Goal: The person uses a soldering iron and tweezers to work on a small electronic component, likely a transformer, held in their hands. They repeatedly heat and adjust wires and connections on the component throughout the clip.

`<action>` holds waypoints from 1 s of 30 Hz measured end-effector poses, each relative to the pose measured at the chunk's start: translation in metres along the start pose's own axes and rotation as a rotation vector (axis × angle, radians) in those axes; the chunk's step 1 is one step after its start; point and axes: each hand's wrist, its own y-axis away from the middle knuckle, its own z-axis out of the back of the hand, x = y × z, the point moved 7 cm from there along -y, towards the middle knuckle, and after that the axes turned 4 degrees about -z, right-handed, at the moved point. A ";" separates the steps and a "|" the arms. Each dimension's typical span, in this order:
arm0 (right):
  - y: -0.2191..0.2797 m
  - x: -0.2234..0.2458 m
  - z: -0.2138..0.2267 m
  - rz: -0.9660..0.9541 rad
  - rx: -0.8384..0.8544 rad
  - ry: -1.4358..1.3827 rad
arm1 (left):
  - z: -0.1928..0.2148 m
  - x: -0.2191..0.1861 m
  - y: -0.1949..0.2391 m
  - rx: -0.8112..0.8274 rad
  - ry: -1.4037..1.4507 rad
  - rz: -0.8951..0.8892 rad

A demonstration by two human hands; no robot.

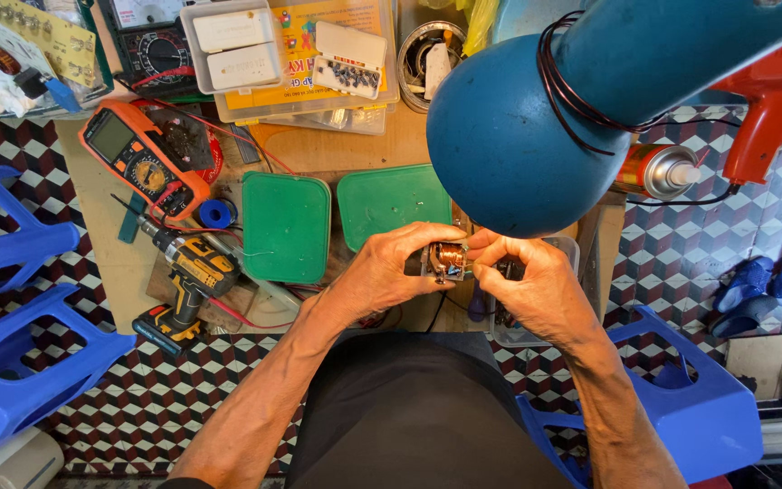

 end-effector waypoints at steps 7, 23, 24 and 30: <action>-0.001 -0.005 -0.004 -0.062 0.021 -0.075 | 0.001 0.006 0.000 -0.014 -0.015 0.054; 0.002 0.002 -0.007 -0.068 -0.040 -0.125 | 0.004 -0.001 0.000 -0.113 -0.030 0.032; 0.003 0.002 -0.008 -0.061 -0.046 -0.153 | 0.004 -0.002 -0.001 -0.122 -0.033 0.021; 0.003 -0.005 -0.009 -0.088 -0.060 -0.164 | 0.002 0.001 0.000 -0.116 -0.030 0.051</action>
